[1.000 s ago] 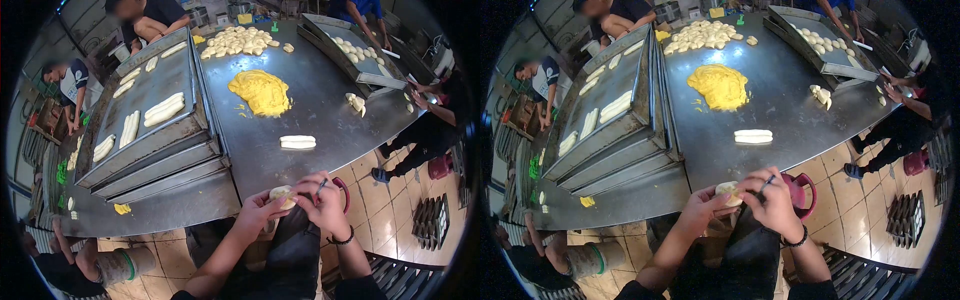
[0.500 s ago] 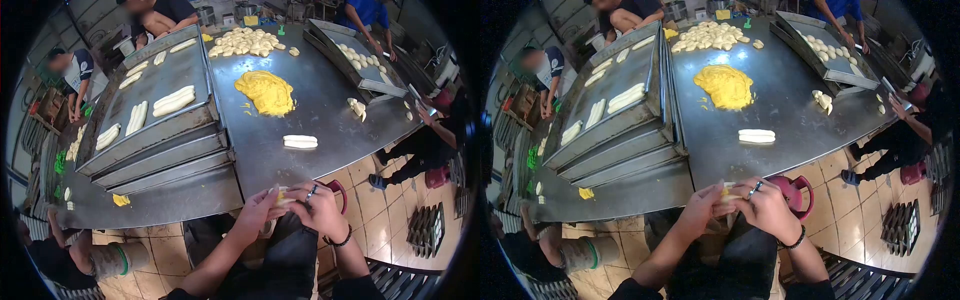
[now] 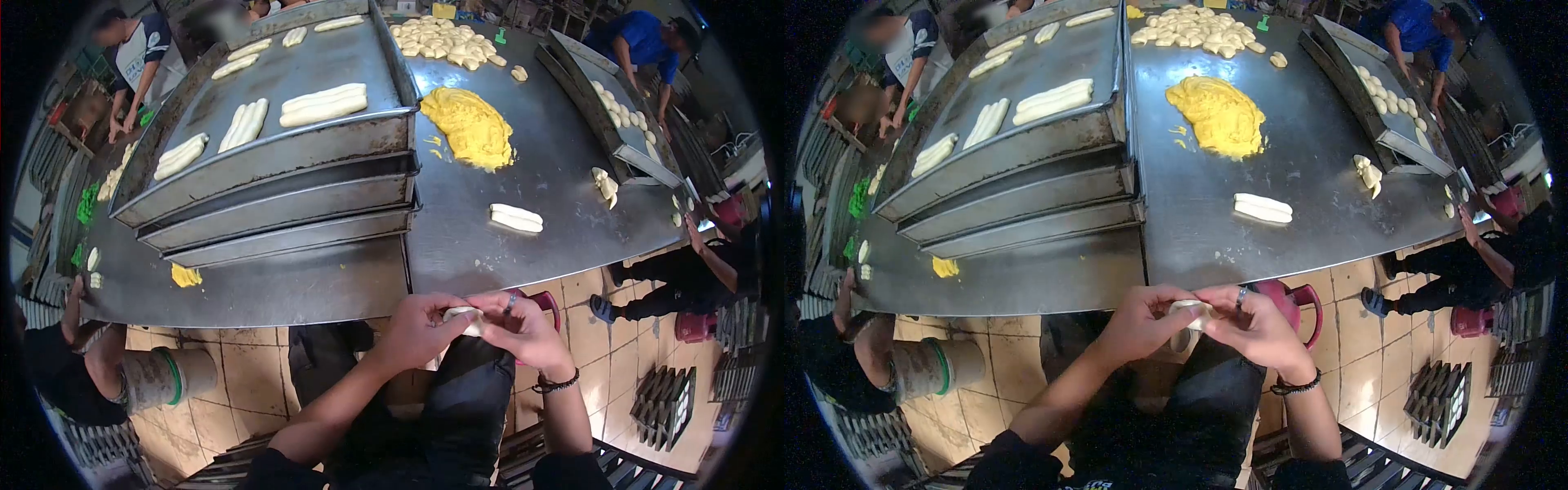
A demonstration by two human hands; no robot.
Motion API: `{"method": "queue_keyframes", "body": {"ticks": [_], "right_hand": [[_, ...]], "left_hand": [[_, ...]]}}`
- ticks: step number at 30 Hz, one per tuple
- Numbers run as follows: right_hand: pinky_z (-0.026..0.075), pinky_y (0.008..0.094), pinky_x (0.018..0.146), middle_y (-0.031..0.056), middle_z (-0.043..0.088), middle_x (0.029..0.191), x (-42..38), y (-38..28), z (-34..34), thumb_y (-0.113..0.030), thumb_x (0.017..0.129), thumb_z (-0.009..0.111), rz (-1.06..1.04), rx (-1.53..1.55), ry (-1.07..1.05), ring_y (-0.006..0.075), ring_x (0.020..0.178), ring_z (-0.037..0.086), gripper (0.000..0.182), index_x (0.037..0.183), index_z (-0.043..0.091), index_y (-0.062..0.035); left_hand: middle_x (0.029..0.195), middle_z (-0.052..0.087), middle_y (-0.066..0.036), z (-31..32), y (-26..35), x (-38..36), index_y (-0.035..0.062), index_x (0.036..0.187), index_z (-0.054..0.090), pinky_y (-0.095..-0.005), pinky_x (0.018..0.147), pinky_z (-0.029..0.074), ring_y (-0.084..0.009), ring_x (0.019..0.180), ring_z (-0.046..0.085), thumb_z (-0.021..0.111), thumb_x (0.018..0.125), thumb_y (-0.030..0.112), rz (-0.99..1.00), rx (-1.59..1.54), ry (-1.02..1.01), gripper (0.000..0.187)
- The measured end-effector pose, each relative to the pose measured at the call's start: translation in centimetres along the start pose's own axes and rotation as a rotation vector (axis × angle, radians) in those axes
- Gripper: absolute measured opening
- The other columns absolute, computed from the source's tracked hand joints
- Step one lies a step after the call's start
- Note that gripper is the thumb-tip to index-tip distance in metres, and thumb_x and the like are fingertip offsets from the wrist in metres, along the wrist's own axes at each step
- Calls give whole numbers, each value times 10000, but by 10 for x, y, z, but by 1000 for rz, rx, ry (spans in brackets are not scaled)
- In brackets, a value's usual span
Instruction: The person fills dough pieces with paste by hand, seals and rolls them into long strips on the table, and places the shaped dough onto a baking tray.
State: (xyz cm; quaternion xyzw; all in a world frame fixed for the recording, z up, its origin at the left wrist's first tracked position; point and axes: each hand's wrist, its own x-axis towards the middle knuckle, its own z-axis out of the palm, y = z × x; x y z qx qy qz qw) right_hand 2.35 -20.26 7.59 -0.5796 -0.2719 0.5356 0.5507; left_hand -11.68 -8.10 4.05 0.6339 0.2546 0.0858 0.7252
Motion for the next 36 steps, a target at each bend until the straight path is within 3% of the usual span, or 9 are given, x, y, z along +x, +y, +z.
{"method": "queue_keyframes", "body": {"ticks": [3,5,9,11,20,24,26,30,36], "right_hand": [[450,195,683,12,619,827,5,5,-6,-22,827,647,-51,-139,13,55,773,562,94,896,599,20],[451,195,679,16,618,822,4,3,-15,-17,826,645,-62,-155,-2,53,769,560,84,887,599,18],[434,190,636,4,602,784,6,1,-17,9,830,622,-101,-156,1,44,729,544,48,846,578,-2],[426,187,624,-2,595,774,7,-2,-20,15,832,614,-106,-199,5,41,720,539,52,835,569,-9],[422,180,628,-17,577,785,6,-16,-39,6,804,660,11,-83,-13,28,723,531,142,824,526,-36],[415,177,617,-17,573,759,9,-12,-49,2,790,680,6,-135,21,27,719,529,161,804,524,-38],[405,181,589,-19,568,731,13,-13,-50,-8,788,685,-11,-196,3,28,695,521,168,778,520,-41],[396,187,563,-20,567,719,22,-21,-58,-10,785,681,-7,-103,20,34,668,515,147,810,537,-27],[374,199,486,-25,561,684,63,0,-69,-27,766,684,-41,-704,159,37,539,474,77,775,609,-12]], "left_hand": [[843,640,-24,-1,0,4,-18,1028,619,-214,682,446,-67,780,568,604,866,118,-30,-42,-121,212],[804,630,-23,0,-2,8,-1,1158,527,-208,639,431,-51,721,543,613,862,113,174,-310,-117,329],[696,609,-5,-2,16,8,33,1171,465,-225,582,424,-67,633,539,634,834,143,95,-333,-152,392],[694,607,-22,0,28,12,61,1149,474,-231,610,428,-70,657,546,654,815,124,68,45,-109,385],[655,577,-12,3,15,39,71,1098,496,-221,600,412,-53,629,515,663,803,122,299,85,-185,343],[639,570,3,4,31,45,74,1068,515,-214,596,401,-50,614,507,669,796,130,62,-154,-224,317],[633,559,23,6,37,50,71,1027,547,-208,585,383,-28,622,500,695,765,92,142,164,-243,302],[618,579,7,-5,25,70,72,984,550,-222,549,384,-37,578,495,708,754,105,284,178,-252,281],[552,569,-45,-3,16,104,81,901,534,-276,636,389,-150,513,522,725,697,108,227,565,-104,280]]}}
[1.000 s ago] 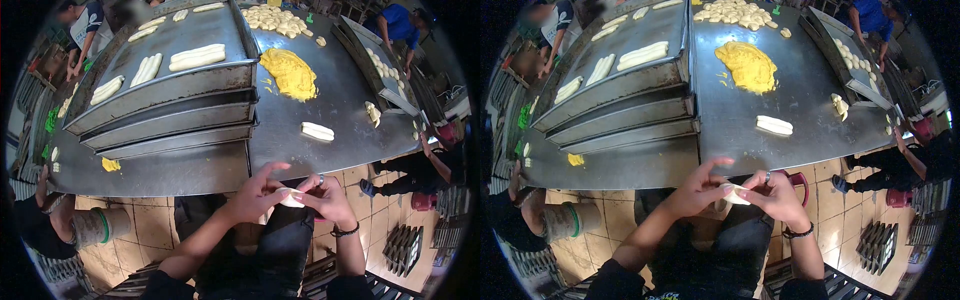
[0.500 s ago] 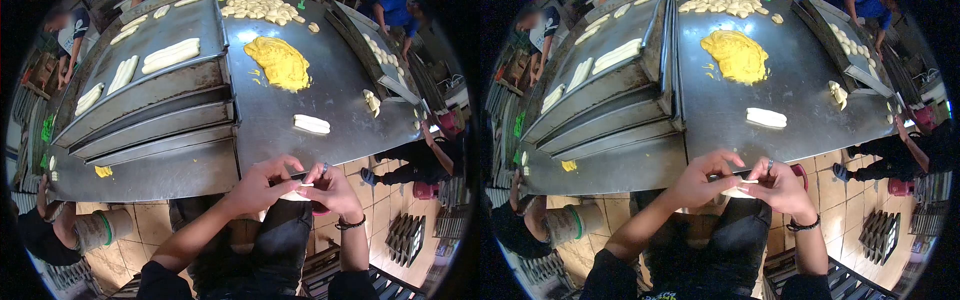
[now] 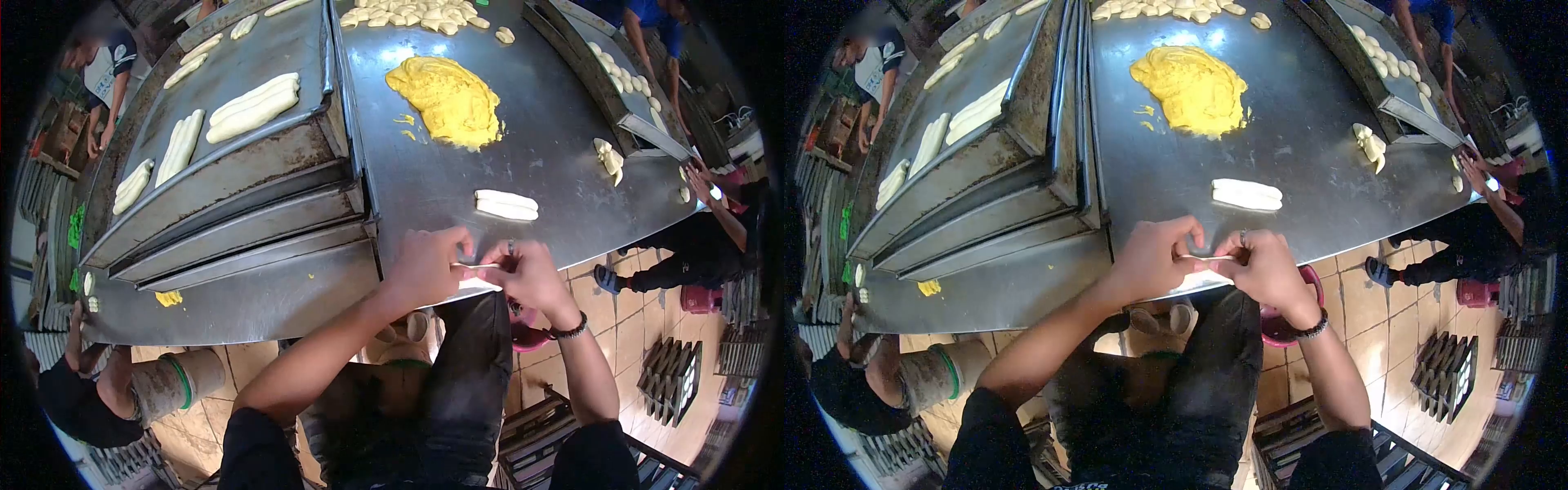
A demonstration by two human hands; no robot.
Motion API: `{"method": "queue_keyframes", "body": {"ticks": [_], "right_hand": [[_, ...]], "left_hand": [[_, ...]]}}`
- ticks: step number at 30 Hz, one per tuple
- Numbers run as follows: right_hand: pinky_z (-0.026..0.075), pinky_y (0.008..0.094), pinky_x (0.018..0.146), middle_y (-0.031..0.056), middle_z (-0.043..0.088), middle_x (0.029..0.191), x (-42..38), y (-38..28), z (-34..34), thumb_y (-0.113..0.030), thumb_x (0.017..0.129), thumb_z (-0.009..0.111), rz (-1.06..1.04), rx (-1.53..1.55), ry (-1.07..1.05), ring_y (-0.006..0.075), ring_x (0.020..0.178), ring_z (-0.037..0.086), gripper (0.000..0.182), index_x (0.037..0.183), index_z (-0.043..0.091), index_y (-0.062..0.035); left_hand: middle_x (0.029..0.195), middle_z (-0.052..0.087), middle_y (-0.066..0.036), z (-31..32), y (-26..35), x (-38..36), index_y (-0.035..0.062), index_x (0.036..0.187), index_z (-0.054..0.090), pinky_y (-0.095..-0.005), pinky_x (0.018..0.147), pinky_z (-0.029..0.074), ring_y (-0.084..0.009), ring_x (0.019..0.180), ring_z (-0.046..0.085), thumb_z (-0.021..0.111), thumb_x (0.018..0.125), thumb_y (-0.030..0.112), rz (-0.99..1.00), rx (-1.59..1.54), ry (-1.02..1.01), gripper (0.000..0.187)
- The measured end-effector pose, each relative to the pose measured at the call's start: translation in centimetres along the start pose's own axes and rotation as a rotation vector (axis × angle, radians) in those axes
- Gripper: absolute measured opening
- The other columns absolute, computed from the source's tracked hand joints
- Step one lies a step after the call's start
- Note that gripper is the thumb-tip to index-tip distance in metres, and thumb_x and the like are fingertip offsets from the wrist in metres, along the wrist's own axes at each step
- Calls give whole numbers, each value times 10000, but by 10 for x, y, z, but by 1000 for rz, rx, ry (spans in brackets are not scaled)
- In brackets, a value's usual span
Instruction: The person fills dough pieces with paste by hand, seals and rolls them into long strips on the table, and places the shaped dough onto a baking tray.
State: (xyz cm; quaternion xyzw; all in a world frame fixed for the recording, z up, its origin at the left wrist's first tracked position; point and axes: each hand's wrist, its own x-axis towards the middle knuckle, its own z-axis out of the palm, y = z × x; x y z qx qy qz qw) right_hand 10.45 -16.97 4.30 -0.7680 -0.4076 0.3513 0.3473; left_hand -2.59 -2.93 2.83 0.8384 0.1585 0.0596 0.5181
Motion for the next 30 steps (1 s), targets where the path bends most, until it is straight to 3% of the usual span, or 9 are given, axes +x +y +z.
{"method": "queue_keyframes", "body": {"ticks": [2,4,5,8,9,17,20,24,30], "right_hand": [[409,234,544,11,555,703,5,2,0,-58,712,723,50,-29,16,93,572,489,121,718,608,-18],[430,280,595,56,531,735,14,18,0,-70,644,751,-369,-342,190,171,617,496,200,735,579,-22],[431,307,618,76,507,768,15,21,2,-79,595,766,-378,-351,239,226,642,482,279,743,536,-25],[430,344,640,89,509,701,13,15,-10,-133,620,776,-202,-346,94,255,685,523,291,756,535,-41],[422,323,574,76,489,644,15,16,-15,-135,624,780,-50,-221,5,208,593,498,290,748,536,-41],[411,262,548,46,513,637,24,20,-23,-158,647,797,-142,-199,-13,99,597,476,299,776,554,-39],[412,252,560,12,510,662,20,19,-29,-154,642,804,-91,-39,-116,89,615,471,303,800,569,-48],[388,205,567,-63,473,713,26,28,-26,-113,687,786,-131,-126,-132,37,618,429,263,794,552,-63],[383,246,518,-11,482,621,28,11,-24,-134,643,806,-143,-308,-79,72,576,436,325,765,518,-45]], "left_hand": [[665,581,-74,-3,-1,2,98,863,515,-371,741,358,-255,669,561,738,658,147,-55,302,61,307],[746,566,-85,8,-9,5,107,857,509,-407,759,338,-285,766,544,745,647,181,6,364,154,325],[828,550,-96,14,-13,3,117,851,503,-443,777,318,-316,863,527,753,636,216,71,428,256,344],[912,484,-107,1,-12,-4,142,863,508,-437,762,331,-329,969,461,752,641,250,61,379,198,347],[884,480,-95,2,-24,-4,152,885,519,-432,765,330,-320,933,464,757,641,290,141,387,246,368],[864,514,-68,-2,-40,-4,156,905,567,-403,773,333,-277,896,483,737,669,375,345,409,277,365],[782,571,-39,-1,-28,-2,144,835,611,-401,774,324,-241,821,517,730,686,362,230,94,157,290],[708,613,-6,30,-23,1,131,718,642,-421,781,297,-201,761,546,737,682,326,264,183,124,219],[734,595,-52,24,-9,8,122,681,595,-416,743,297,-280,902,489,768,625,372,-90,471,176,309]]}}
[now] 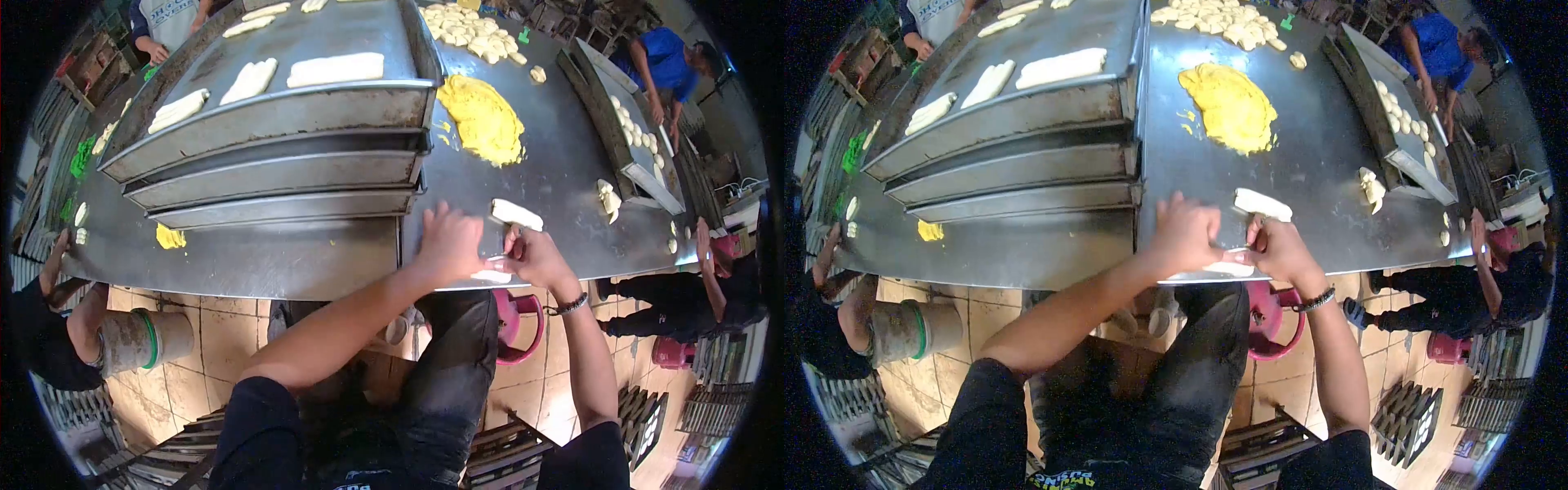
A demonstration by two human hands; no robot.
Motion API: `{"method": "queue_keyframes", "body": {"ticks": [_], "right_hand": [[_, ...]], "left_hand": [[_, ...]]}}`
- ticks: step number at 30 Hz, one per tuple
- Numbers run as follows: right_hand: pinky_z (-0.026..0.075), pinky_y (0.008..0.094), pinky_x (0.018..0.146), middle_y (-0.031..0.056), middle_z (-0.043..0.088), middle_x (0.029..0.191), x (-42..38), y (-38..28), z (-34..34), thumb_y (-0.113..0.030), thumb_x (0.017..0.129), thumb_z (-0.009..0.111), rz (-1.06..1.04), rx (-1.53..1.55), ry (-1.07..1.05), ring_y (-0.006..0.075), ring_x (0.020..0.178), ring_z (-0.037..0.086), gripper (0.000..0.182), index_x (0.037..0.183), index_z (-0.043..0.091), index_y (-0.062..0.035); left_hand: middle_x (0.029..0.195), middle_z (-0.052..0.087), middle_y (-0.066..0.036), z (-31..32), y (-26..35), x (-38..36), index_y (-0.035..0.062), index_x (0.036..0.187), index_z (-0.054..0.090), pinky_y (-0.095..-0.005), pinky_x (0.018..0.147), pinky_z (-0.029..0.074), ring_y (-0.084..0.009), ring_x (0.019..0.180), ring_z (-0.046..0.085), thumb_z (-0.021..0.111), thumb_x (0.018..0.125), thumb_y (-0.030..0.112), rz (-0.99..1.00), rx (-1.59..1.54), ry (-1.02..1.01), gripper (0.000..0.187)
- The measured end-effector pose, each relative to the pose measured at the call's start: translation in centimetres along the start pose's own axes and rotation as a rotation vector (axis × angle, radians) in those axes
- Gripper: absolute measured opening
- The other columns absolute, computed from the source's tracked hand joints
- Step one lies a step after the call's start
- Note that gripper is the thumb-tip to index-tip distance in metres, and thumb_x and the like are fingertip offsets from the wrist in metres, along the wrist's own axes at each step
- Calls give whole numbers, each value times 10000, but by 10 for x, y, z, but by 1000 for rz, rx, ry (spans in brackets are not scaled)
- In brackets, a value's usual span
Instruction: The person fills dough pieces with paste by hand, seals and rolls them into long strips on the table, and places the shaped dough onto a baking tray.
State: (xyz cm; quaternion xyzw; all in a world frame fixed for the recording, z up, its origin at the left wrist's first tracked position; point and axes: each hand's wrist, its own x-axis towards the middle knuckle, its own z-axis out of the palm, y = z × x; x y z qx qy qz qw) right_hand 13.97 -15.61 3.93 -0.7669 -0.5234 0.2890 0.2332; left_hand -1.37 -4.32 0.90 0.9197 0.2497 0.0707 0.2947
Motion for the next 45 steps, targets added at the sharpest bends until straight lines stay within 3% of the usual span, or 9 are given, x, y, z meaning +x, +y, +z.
{"method": "queue_keyframes", "body": {"ticks": [2,8,14,22,26,34,36,38,45], "right_hand": [[422,272,526,52,510,604,-4,2,4,-123,639,791,17,-22,22,115,560,497,304,748,521,-36],[422,256,533,27,529,641,6,20,-9,-120,645,788,-20,248,-100,95,574,478,302,777,527,-44],[424,264,532,29,527,635,7,6,-8,-151,630,796,0,-7,-78,113,578,508,333,780,519,-44],[411,261,532,25,503,621,5,16,-8,-109,678,770,-55,15,-55,92,573,464,290,781,509,-37],[416,251,537,6,511,631,13,14,-13,-136,692,775,-22,155,-146,77,579,459,286,782,517,-51],[394,235,522,-9,481,605,2,16,-6,-106,721,751,-12,-32,25,64,552,442,244,809,532,-39],[395,225,539,-7,492,625,7,24,-10,-108,728,747,-39,19,-67,59,570,441,238,826,541,-39],[395,218,553,-9,503,644,6,12,-15,-115,719,758,53,182,-175,58,584,435,251,816,540,-39],[378,228,517,-22,470,573,1,13,-2,-61,721,738,51,-42,62,53,550,423,216,735,525,-27]], "left_hand": [[805,564,-89,0,-16,-2,110,694,585,-431,761,321,-314,915,464,782,589,335,95,-102,193,317],[791,521,-56,-12,-31,13,125,693,502,-414,776,306,-302,898,455,798,556,392,133,-169,59,421],[796,550,-64,-18,-34,13,125,726,502,-420,821,322,-308,920,481,778,588,409,174,-143,-25,420],[732,518,-61,-7,-52,4,126,734,482,-402,730,340,-282,783,497,756,625,395,407,-144,221,399],[703,510,-56,-15,-50,14,133,733,481,-413,732,340,-283,749,496,762,613,370,326,-362,-15,386],[741,472,-62,-2,-56,-2,124,739,486,-385,692,344,-274,787,463,727,673,312,487,-160,290,313],[680,478,-55,-4,-61,5,115,716,493,-377,667,349,-247,701,477,728,681,276,543,-183,372,287],[591,469,-42,-1,-63,11,104,680,497,-364,623,355,-217,579,472,738,677,242,449,-461,179,278],[574,469,-39,0,-60,9,92,698,505,-351,585,356,-217,558,469,778,623,254,475,-487,209,326]]}}
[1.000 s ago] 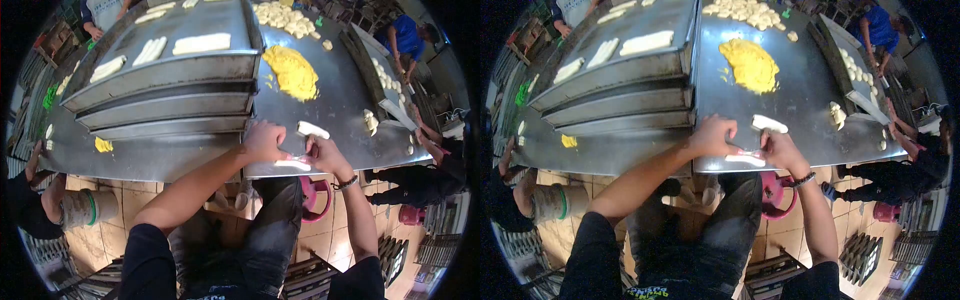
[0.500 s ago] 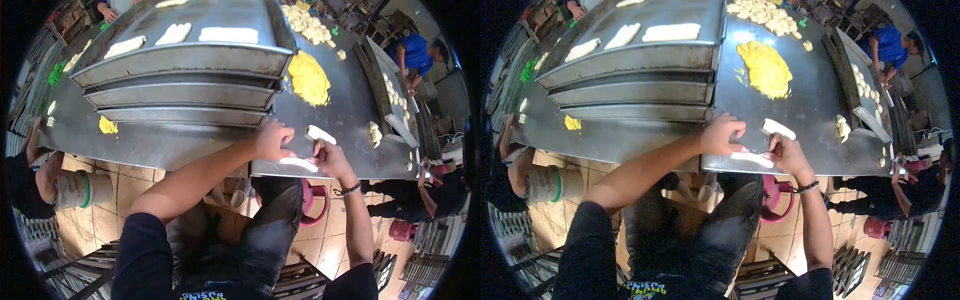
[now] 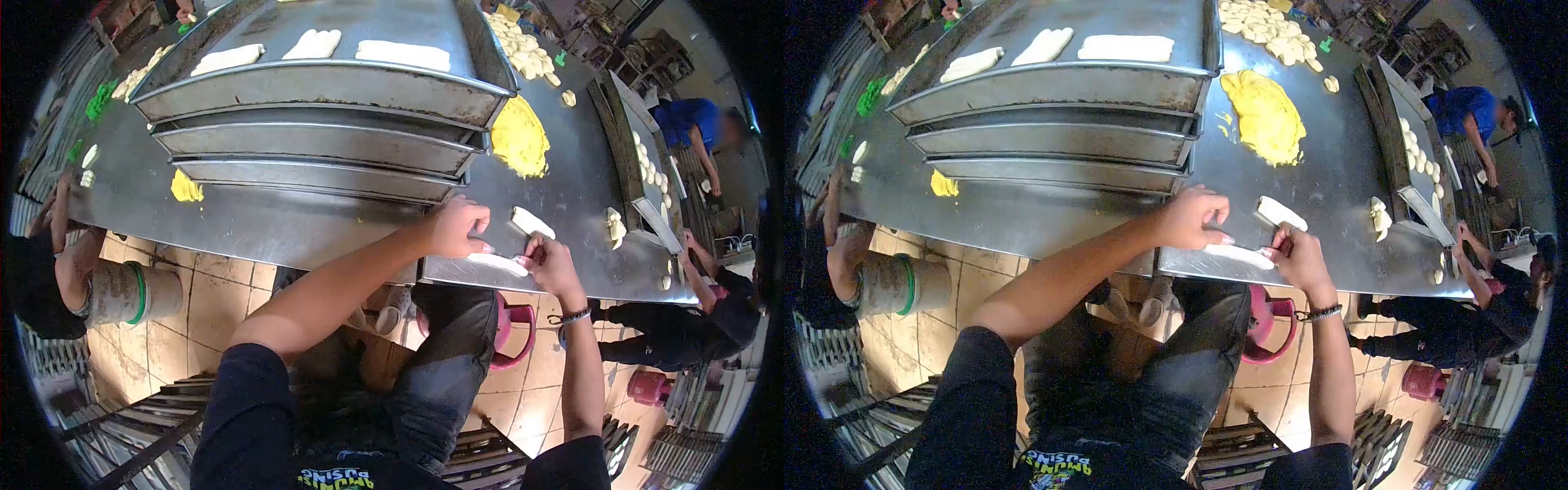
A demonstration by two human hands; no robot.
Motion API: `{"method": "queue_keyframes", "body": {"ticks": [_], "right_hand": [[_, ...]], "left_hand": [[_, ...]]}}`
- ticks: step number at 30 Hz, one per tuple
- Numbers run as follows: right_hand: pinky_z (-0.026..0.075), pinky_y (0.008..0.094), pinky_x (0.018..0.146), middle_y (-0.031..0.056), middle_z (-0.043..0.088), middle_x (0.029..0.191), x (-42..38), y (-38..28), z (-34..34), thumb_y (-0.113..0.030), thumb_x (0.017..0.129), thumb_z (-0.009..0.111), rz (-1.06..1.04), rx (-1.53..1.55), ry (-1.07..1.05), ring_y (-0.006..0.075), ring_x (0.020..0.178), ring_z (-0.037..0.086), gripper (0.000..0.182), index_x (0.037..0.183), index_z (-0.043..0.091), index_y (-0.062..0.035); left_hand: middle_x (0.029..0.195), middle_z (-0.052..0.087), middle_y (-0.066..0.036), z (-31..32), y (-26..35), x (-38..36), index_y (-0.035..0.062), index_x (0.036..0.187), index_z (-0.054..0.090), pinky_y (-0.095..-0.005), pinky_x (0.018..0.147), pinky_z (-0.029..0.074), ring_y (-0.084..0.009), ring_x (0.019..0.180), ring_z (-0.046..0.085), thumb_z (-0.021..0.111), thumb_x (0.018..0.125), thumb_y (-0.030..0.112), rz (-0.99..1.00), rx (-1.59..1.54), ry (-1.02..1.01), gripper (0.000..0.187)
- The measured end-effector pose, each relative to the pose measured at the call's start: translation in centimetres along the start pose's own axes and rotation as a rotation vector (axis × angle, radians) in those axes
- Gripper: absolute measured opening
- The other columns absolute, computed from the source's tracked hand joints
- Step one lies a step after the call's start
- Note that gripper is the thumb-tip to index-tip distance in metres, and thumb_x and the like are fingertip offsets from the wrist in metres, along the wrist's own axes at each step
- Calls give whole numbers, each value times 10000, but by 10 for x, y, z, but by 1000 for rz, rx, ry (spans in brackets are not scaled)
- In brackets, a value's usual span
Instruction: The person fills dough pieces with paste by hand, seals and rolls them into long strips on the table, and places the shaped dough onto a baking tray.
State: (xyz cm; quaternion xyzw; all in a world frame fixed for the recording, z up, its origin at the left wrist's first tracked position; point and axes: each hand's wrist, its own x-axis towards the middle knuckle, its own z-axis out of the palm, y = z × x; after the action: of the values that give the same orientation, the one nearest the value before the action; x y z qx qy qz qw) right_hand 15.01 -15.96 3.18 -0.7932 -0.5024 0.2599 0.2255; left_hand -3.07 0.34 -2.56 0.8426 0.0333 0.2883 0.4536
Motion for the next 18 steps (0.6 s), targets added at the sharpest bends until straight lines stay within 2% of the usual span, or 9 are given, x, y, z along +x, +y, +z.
{"method": "queue_keyframes", "body": {"ticks": [2,5,7,9,11,13,15,17,18], "right_hand": [[379,226,512,-25,471,572,1,5,-6,-57,724,735,5,60,-30,51,546,424,209,740,528,-27],[386,225,505,-25,485,576,1,2,-8,-52,731,728,-28,146,-61,46,541,436,197,748,534,-26],[392,226,502,-23,496,580,-1,0,-5,-51,735,725,-50,172,-65,44,539,447,191,752,536,-26],[408,230,505,-15,517,584,-2,-2,0,-50,743,718,-58,39,100,46,539,473,182,756,538,-27],[413,238,505,-5,524,577,-9,-4,4,-53,746,716,-46,52,121,52,538,483,180,756,539,-24],[418,246,505,5,531,571,-8,-3,8,-57,749,714,-39,62,133,58,538,493,178,755,540,-21],[419,261,499,30,535,559,-7,7,18,-77,763,706,-211,-96,338,89,520,503,179,750,538,-16],[416,275,494,49,539,560,-6,13,17,-133,770,712,-193,-86,352,121,503,501,214,742,536,-14],[414,279,491,48,538,559,-7,11,15,-176,767,719,-153,-55,469,130,499,498,241,745,539,-17]], "left_hand": [[590,472,-42,-3,1,2,91,708,502,-352,593,356,-222,584,476,773,626,248,54,28,20,324],[617,470,-47,-5,5,-3,91,719,498,-347,622,358,-236,629,476,749,654,222,22,105,11,291],[632,466,-48,-2,7,-7,90,728,499,-353,647,357,-247,642,467,726,681,202,46,127,80,257],[622,467,-48,0,7,-9,86,728,500,-355,652,361,-249,630,466,720,692,198,61,131,105,249],[613,467,-48,0,5,-7,83,728,501,-357,658,365,-252,617,465,713,703,193,84,143,124,241],[590,468,-50,1,2,-5,73,721,504,-358,652,376,-251,594,471,726,695,194,-16,21,93,254],[582,468,-51,2,1,-2,71,715,504,-357,641,379,-250,586,473,734,689,192,-100,-14,46,261],[574,468,-52,1,4,1,68,709,505,-356,630,382,-249,578,475,742,684,190,-175,-45,-11,268],[579,474,-56,1,4,1,70,704,507,-363,619,382,-251,583,481,750,668,188,-152,-53,2,273]]}}
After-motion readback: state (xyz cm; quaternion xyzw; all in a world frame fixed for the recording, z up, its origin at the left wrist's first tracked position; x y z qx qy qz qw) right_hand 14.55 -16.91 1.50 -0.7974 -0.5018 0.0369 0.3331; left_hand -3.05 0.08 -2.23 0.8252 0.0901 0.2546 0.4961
